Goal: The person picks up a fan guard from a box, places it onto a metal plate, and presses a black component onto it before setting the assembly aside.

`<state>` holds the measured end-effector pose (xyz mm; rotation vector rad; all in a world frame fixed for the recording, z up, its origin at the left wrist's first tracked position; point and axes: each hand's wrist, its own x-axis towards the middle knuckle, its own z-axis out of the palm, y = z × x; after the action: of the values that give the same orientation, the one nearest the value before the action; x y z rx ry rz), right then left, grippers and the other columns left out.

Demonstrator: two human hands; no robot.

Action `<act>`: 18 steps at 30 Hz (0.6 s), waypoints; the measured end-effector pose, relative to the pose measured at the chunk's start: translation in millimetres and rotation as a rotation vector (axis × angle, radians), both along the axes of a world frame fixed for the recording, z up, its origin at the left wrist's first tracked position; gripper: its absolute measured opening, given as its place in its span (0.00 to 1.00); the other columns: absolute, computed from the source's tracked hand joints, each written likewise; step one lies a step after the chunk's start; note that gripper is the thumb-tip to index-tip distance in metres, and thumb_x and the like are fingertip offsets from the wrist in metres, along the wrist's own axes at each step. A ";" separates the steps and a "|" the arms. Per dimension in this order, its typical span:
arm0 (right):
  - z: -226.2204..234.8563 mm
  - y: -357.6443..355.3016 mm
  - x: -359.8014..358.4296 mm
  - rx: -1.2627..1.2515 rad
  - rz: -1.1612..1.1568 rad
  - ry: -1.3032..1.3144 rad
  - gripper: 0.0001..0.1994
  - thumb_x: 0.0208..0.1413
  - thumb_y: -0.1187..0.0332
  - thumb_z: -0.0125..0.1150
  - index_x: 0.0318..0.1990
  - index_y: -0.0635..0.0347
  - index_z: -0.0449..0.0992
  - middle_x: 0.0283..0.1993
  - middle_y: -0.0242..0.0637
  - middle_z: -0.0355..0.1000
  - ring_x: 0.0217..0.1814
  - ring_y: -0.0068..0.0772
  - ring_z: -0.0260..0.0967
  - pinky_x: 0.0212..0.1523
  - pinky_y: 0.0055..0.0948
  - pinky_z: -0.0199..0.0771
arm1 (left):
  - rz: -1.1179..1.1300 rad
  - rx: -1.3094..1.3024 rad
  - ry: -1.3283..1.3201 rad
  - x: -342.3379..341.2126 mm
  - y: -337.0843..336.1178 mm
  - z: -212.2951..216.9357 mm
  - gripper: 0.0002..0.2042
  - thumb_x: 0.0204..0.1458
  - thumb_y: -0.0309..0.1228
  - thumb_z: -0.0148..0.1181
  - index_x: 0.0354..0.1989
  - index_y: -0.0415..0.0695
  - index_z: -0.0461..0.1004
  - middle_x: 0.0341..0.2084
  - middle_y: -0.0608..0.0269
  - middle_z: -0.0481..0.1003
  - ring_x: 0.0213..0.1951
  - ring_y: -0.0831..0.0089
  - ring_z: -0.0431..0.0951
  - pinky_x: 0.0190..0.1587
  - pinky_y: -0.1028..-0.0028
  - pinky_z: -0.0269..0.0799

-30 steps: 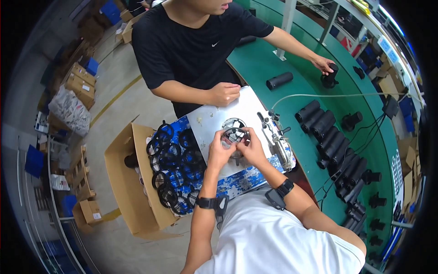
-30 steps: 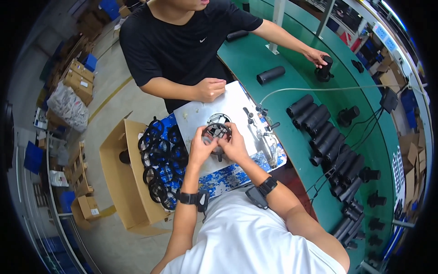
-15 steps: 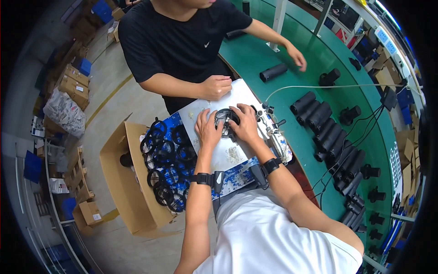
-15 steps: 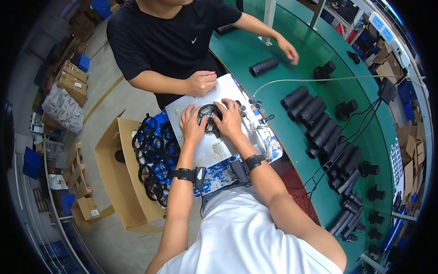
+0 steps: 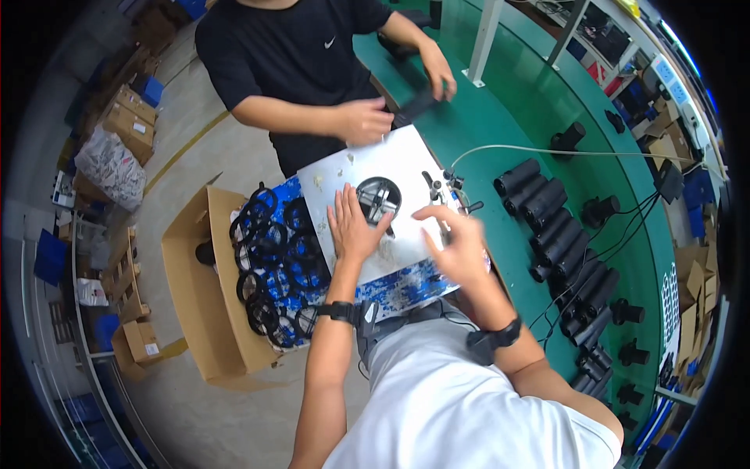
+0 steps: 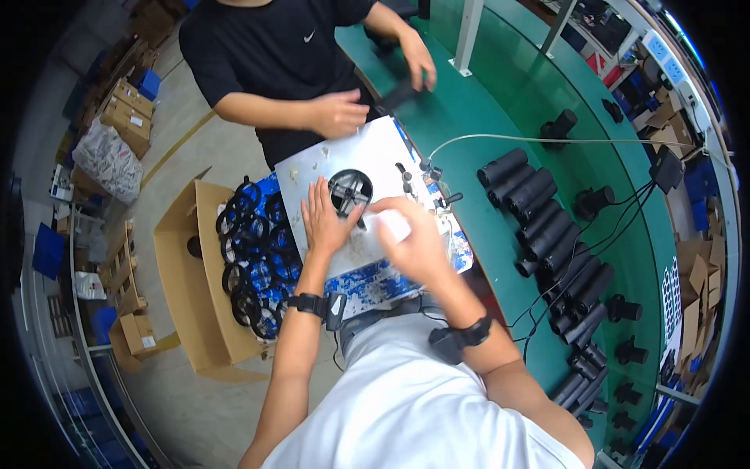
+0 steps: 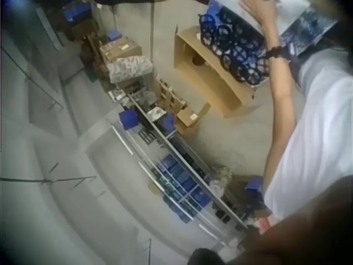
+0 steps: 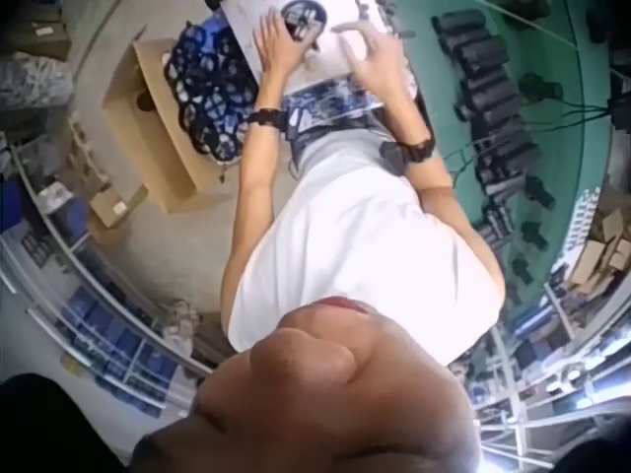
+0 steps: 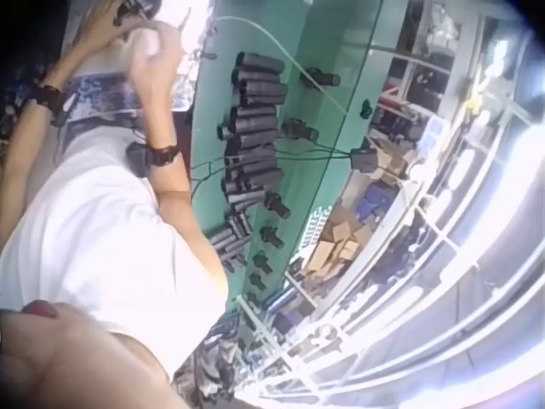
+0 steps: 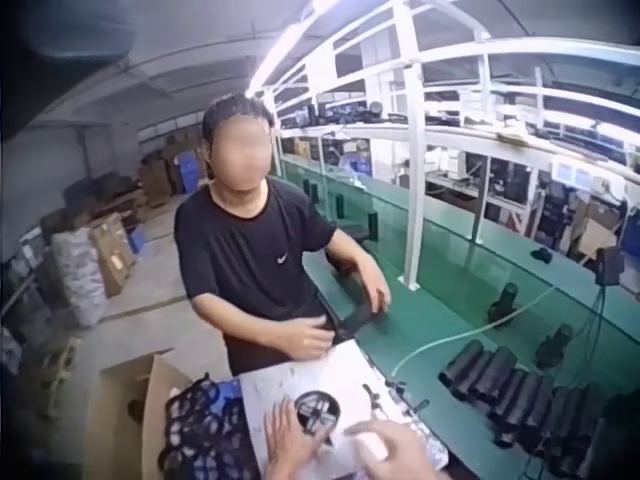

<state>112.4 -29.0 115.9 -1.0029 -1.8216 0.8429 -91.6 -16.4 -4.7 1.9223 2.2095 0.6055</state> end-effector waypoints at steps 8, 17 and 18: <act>-173.2 112.1 125.4 -0.126 -0.137 -0.813 0.13 0.53 0.75 0.47 0.43 0.64 0.76 0.37 0.47 0.77 0.42 0.49 0.75 0.46 0.39 0.73 | -0.019 0.038 -0.016 2.2 7.5 -0.2 0.45 0.49 0.56 0.56 0.67 0.35 0.48 0.67 0.47 0.50 0.70 0.55 0.44 0.69 0.53 0.33; -54.7 117.5 87.7 0.009 -0.239 -0.431 0.10 0.50 0.71 0.50 0.35 0.62 0.77 0.39 0.50 0.75 0.42 0.52 0.73 0.44 0.44 0.72 | -0.080 0.126 0.000 -3.5 -1.7 -2.3 0.40 0.51 0.49 0.57 0.66 0.37 0.51 0.67 0.49 0.53 0.70 0.53 0.45 0.68 0.54 0.35; -25.9 118.4 71.2 0.048 -0.206 -0.388 0.10 0.50 0.70 0.50 0.36 0.63 0.77 0.38 0.50 0.75 0.43 0.52 0.73 0.44 0.44 0.72 | -0.107 0.134 0.009 -1.3 -2.7 0.4 0.40 0.51 0.49 0.57 0.66 0.37 0.51 0.67 0.49 0.53 0.70 0.53 0.45 0.68 0.54 0.35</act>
<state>183.6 89.4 90.0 -1.3684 -2.0019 0.4996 -92.9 -19.1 -4.4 2.0965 2.1036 0.7466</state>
